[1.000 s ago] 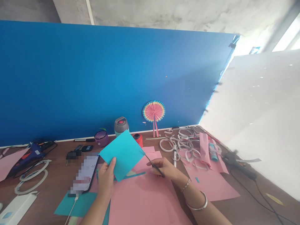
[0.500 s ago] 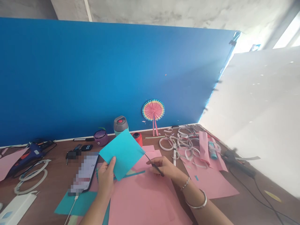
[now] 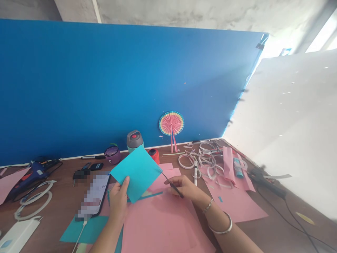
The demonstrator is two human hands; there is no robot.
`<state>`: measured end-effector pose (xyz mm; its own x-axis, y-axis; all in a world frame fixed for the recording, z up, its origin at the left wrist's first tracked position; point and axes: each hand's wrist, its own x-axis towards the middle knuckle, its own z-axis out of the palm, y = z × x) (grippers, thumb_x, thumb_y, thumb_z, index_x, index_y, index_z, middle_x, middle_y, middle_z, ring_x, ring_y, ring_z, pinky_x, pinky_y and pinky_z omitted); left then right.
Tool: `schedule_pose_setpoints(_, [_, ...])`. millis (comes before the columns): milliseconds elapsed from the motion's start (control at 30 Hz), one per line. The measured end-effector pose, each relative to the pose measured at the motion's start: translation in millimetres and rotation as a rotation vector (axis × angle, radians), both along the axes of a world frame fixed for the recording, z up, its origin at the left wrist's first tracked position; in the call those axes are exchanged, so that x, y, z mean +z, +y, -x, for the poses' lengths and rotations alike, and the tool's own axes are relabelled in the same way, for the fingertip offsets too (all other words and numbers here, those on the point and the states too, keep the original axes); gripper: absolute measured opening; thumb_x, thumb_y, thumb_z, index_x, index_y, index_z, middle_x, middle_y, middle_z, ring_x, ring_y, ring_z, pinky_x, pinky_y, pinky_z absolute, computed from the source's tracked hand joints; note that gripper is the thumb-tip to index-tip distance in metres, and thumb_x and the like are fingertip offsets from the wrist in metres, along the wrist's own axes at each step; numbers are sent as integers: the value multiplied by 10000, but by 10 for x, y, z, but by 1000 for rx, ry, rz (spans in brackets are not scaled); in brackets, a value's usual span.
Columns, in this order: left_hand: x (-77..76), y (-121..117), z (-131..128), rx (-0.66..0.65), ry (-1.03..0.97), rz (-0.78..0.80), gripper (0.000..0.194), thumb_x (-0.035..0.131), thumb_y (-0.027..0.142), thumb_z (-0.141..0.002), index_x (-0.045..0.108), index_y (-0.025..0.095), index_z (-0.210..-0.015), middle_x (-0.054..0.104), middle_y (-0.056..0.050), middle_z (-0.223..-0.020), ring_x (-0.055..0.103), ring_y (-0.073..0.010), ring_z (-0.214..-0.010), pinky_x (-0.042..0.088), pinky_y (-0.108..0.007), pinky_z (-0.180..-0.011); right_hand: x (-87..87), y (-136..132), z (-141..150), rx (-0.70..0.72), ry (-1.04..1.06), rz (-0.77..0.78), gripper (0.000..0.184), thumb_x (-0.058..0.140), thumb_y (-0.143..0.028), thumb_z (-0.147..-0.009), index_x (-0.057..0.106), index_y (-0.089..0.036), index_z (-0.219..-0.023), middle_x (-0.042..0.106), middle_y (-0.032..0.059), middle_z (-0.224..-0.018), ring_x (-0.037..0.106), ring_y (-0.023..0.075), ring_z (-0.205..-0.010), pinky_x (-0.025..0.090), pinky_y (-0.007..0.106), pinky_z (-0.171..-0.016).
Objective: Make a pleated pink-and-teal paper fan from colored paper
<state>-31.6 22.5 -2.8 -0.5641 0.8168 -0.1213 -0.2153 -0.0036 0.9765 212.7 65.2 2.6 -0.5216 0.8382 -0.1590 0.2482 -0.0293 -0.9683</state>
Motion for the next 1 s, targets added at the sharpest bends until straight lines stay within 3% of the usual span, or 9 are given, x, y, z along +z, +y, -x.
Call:
schedule_pose_setpoints(100, [-49, 8, 30, -72, -39, 26, 595, 741, 550, -584, 672, 140, -1011, 708, -68, -766, 648, -233, -683, 528, -330, -578, 3, 0, 2, -1, -3, -2, 381, 674, -304, -683, 687, -87, -995, 422, -69, -489, 339, 49, -441, 261, 192, -423])
schedule_pose_setpoints(200, [-45, 7, 26, -61, -40, 11, 588, 739, 543, -594, 666, 142, -1019, 710, -74, -820, 651, -234, -730, 532, -332, -614, 10, -2, 6, -12, -3, -2, 354, 672, -288, -678, 692, -95, -974, 414, -74, -478, 324, 45, -438, 254, 191, -427])
schedule_pose_setpoints(400, [20, -13, -4, -75, -63, 7, 625, 760, 539, -560, 663, 139, -1031, 710, -61, -774, 644, -217, -664, 518, -310, -559, 46, -21, 16, -20, 38, 10, 338, 681, -302, -666, 691, -101, -938, 414, -78, -457, 324, 49, -430, 253, 197, -426])
schedule_pose_setpoints(633, [-37, 1, 19, -76, -67, 7, 604, 760, 534, -575, 659, 141, -1022, 708, -59, -765, 646, -214, -670, 522, -299, -564, 107, -35, 24, -40, 0, -14, 300, 677, -274, -661, 700, -103, -906, 419, -76, -446, 318, 47, -420, 248, 202, -432])
schedule_pose_setpoints(1000, [-46, 7, 23, -97, -79, -10, 604, 746, 535, -600, 647, 143, -1048, 715, -69, -809, 659, -231, -724, 538, -323, -614, 45, -10, 12, -34, -4, -44, 294, 636, -267, -672, 708, -104, -906, 396, -76, -446, 311, 49, -425, 258, 194, -425])
